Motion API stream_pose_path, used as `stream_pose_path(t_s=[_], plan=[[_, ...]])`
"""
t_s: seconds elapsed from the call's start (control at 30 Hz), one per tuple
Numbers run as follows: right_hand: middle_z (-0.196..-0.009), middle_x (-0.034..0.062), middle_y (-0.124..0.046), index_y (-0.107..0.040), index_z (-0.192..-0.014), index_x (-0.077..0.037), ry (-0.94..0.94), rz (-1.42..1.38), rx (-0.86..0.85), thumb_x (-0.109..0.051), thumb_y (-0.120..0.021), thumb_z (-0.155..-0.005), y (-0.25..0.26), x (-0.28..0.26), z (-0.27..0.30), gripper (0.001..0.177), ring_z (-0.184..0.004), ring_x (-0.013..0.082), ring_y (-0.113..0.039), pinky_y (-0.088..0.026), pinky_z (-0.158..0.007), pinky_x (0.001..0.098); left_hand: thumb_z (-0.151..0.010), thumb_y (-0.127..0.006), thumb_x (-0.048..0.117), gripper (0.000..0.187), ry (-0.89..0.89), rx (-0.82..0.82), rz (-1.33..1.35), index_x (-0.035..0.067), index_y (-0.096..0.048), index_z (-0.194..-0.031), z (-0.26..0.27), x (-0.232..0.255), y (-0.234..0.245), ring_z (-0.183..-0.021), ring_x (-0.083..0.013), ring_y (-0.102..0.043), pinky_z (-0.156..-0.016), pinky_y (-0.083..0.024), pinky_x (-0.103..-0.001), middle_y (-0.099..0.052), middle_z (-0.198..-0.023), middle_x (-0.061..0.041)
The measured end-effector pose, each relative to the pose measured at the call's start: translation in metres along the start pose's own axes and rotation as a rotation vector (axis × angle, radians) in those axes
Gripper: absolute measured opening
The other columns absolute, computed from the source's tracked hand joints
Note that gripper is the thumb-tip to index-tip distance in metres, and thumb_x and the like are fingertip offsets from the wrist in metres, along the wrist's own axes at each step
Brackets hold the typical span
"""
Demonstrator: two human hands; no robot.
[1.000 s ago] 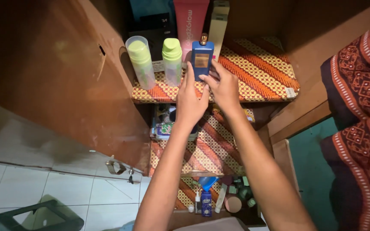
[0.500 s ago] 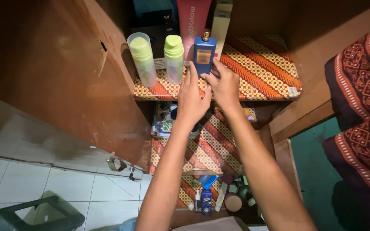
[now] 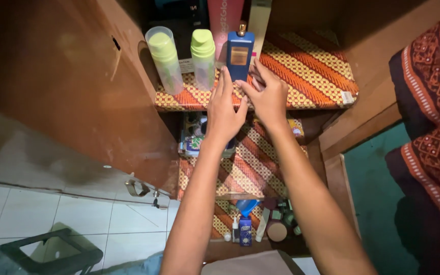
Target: The person removes various personal care items from a lower shelf and places them on an upper shelf inside a wooden cabinet. Items handled include bottles, boxes, and small containers. The person arranges them neatly on the upper shelf.
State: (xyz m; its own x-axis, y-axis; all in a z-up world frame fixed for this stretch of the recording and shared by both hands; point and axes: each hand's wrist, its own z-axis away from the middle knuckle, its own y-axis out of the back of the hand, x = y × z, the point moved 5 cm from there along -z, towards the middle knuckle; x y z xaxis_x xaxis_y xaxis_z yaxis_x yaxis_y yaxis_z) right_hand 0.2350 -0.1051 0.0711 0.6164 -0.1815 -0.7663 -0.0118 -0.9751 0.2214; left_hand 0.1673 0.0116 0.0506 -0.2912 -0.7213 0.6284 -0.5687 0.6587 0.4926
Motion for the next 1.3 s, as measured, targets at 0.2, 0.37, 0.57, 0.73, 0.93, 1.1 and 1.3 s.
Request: stream_pose_path(t_s=[0.2,0.37,0.57,0.73,0.93,1.1,1.3], plan=[[-0.128,0.0338,-0.063,-0.057,-0.139,0.003,-0.101,-0.165,0.034,0.0,-0.087,-0.087,0.004,-0.012,0.02,0.059,-0.117,0.0475,-0.063,-0.058,-0.096,0.0439,-0.089,-0.072,0.009,0.078,-0.083,0.071,0.132,-0.005,-0.034,-0.156,0.007,-0.002,0.0,-0.143,-0.0465,-0.043,-0.119,-0.035,-0.055,-0.038,-0.157,-0.032],[-0.124,0.0223,-0.07,-0.067,-0.131,-0.004,-0.182,-0.222,0.152,-0.004,-0.082,-0.092,0.016,-0.002,0.065,0.041,-0.116,0.033,-0.068,-0.06,-0.096,0.0373,-0.094,-0.068,0.005,0.064,-0.111,0.127,0.21,-0.002,-0.043,-0.152,0.04,0.015,0.01,-0.14,-0.0411,-0.049,-0.118,-0.041,-0.047,-0.047,-0.153,-0.026],[-0.113,0.0182,-0.075,-0.07,-0.126,-0.004,-0.232,-0.172,0.17,-0.01,-0.073,-0.099,0.027,-0.005,0.116,0.028,-0.105,0.0249,-0.073,-0.063,-0.088,0.0324,-0.097,-0.063,-0.002,0.048,-0.085,0.146,0.278,0.001,-0.055,-0.144,0.071,0.037,0.027,-0.139,-0.0378,-0.052,-0.118,-0.043,-0.047,-0.057,-0.146,-0.02],[-0.102,0.0154,-0.077,-0.074,-0.12,-0.006,-0.282,-0.15,0.148,-0.012,-0.072,-0.1,0.028,-0.005,0.147,0.021,-0.096,0.0204,-0.075,-0.063,-0.081,0.0311,-0.098,-0.062,0.002,0.04,0.003,0.126,0.314,0.006,-0.063,-0.138,0.097,0.023,0.025,-0.13,-0.0354,-0.061,-0.112,-0.048,-0.046,-0.066,-0.136,-0.015],[-0.093,0.011,-0.078,-0.077,-0.113,-0.009,-0.385,-0.082,0.097,-0.014,-0.073,-0.099,0.029,0.006,0.192,0.016,-0.088,0.0171,-0.075,-0.063,-0.075,0.0323,-0.099,-0.056,-0.001,0.037,0.201,0.05,0.428,0.009,-0.069,-0.132,0.145,0.014,0.018,-0.112,-0.0341,-0.07,-0.099,-0.054,-0.046,-0.075,-0.116,-0.013],[-0.091,0.0097,-0.078,-0.079,-0.107,-0.011,-0.515,-0.036,0.047,-0.017,-0.075,-0.098,0.023,0.041,0.254,0.012,-0.088,0.0172,-0.074,-0.062,-0.072,0.0345,-0.097,-0.057,0.002,0.03,0.463,-0.042,0.509,0.015,-0.077,-0.116,0.206,-0.015,-0.017,-0.095,-0.0247,-0.075,-0.085,-0.059,-0.038,-0.079,-0.095,-0.008],[-0.08,0.0131,-0.076,-0.081,-0.102,-0.014,-0.63,0.178,-0.121,-0.018,-0.076,-0.093,0.033,0.072,0.33,0.011,-0.08,0.0243,-0.075,-0.059,-0.064,0.0358,-0.092,-0.056,0.0,0.029,0.624,-0.2,0.456,0.014,-0.078,-0.106,0.263,-0.029,-0.037,-0.084,-0.0261,-0.073,-0.079,-0.058,-0.039,-0.078,-0.085,-0.011]])
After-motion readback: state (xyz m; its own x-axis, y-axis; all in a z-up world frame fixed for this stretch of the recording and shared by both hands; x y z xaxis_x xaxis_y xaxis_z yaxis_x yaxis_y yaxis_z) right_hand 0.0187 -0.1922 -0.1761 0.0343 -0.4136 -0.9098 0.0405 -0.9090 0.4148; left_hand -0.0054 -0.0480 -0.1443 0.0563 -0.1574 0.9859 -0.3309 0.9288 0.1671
